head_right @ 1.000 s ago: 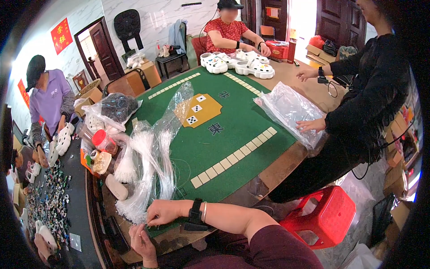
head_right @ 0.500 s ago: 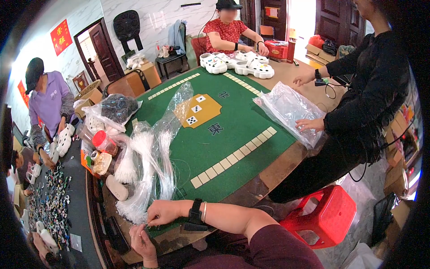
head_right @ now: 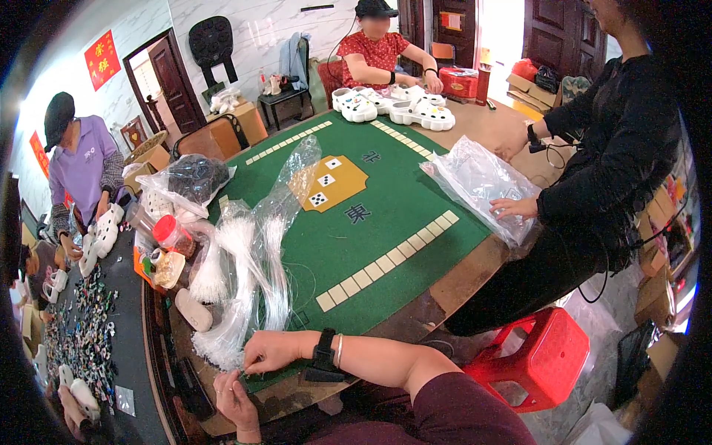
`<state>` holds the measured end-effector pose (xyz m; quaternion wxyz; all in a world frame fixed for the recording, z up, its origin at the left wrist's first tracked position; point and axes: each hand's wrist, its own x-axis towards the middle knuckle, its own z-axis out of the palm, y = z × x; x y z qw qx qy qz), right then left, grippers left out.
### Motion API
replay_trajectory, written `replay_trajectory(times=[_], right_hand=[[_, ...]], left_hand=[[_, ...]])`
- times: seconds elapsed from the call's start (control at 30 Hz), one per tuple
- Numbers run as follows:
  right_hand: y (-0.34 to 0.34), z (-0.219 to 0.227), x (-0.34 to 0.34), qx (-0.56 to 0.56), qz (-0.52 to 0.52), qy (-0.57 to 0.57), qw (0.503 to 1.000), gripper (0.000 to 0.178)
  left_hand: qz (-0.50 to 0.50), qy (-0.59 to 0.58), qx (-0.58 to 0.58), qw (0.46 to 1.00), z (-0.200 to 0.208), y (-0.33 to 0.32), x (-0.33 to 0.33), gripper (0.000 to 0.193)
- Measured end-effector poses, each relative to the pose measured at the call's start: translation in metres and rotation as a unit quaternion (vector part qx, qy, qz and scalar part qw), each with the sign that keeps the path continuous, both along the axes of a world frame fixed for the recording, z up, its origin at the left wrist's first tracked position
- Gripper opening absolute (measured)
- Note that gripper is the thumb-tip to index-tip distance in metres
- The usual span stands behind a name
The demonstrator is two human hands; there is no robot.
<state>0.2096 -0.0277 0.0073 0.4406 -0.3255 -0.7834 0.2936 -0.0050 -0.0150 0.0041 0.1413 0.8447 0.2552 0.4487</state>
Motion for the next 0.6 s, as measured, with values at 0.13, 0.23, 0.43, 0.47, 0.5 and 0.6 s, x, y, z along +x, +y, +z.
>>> replay_trajectory(times=[0.13,0.23,0.43,0.47,0.5,0.6], right_hand=[[-0.0011,0.0019,-0.0004,-0.003,0.000,0.012,1.000,0.013],[0.0003,-0.0016,0.0003,-0.002,0.003,0.007,1.000,0.013],[-0.0005,0.0002,0.0006,-0.012,0.003,-0.004,1.000,0.013],[-0.0007,0.0006,0.0006,-0.012,0.002,-0.004,1.000,0.013],[-0.0008,0.0011,0.0006,-0.010,0.002,-0.005,1.000,0.013],[-0.0007,0.0013,0.0007,-0.007,0.004,-0.003,1.000,0.014]], left_hand=[[0.000,0.000,-0.001,1.000,-0.0010,0.0006,-0.0009,0.018],[0.005,0.003,0.005,1.000,-0.0012,0.0001,0.0004,0.018],[0.004,0.002,0.004,1.000,0.0019,-0.0012,0.0016,0.018],[0.003,0.002,0.004,1.000,0.0014,-0.0009,0.0015,0.018],[0.002,0.000,0.005,1.000,0.0004,-0.0003,0.0012,0.018],[0.002,0.000,0.007,1.000,-0.0007,0.0003,0.0005,0.018]])
